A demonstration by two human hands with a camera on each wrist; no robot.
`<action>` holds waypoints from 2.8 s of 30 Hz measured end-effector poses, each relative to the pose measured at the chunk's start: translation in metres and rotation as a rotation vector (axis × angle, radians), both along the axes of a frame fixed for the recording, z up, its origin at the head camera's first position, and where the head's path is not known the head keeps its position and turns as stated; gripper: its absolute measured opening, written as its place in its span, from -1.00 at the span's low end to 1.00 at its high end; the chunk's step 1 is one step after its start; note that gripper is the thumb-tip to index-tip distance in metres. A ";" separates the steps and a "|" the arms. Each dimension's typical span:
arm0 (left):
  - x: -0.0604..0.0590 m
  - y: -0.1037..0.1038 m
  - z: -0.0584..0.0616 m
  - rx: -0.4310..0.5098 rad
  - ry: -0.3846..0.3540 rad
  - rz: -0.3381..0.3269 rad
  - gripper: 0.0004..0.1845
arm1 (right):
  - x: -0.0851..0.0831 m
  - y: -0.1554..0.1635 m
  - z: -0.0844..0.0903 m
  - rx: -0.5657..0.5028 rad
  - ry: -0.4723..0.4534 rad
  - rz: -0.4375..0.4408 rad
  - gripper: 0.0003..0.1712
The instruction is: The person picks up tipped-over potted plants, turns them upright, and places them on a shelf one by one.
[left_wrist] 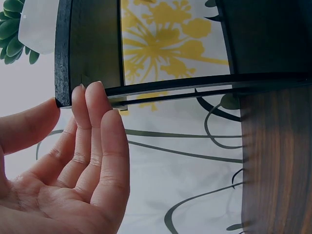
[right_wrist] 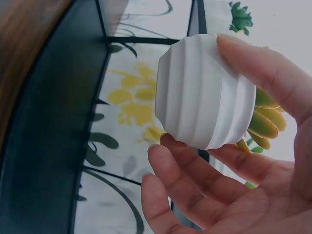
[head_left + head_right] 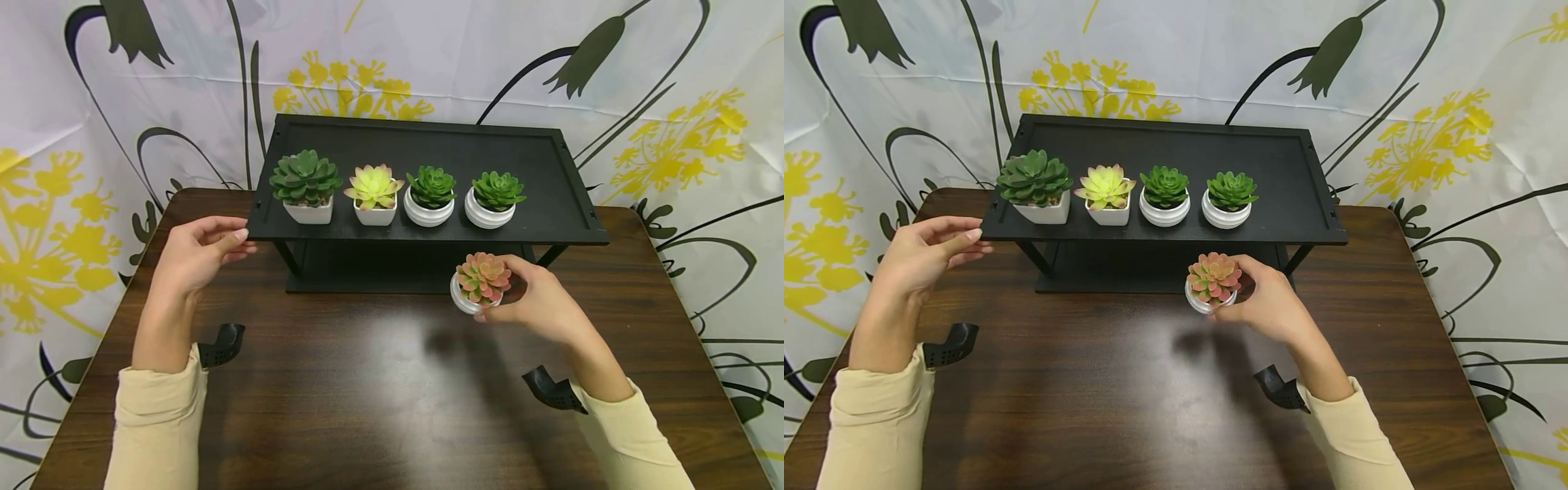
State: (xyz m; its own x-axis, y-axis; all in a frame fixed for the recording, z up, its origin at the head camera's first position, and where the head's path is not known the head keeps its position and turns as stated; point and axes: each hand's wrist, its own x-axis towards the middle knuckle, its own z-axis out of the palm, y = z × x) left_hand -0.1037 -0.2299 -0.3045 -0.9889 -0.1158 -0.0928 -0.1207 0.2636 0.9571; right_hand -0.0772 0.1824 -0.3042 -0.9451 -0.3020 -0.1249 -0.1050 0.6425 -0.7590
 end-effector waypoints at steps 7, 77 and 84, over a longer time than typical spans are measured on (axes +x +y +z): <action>0.000 0.000 0.001 -0.004 -0.002 -0.002 -0.87 | -0.002 0.012 0.016 0.010 0.015 -0.037 -0.28; -0.005 -0.006 -0.007 0.029 -0.001 -0.014 -0.84 | -0.076 0.059 0.047 0.153 -0.028 -0.269 -0.30; 0.000 0.000 0.001 0.003 -0.002 -0.003 -0.87 | -0.076 0.060 0.045 0.125 -0.027 -0.263 -0.29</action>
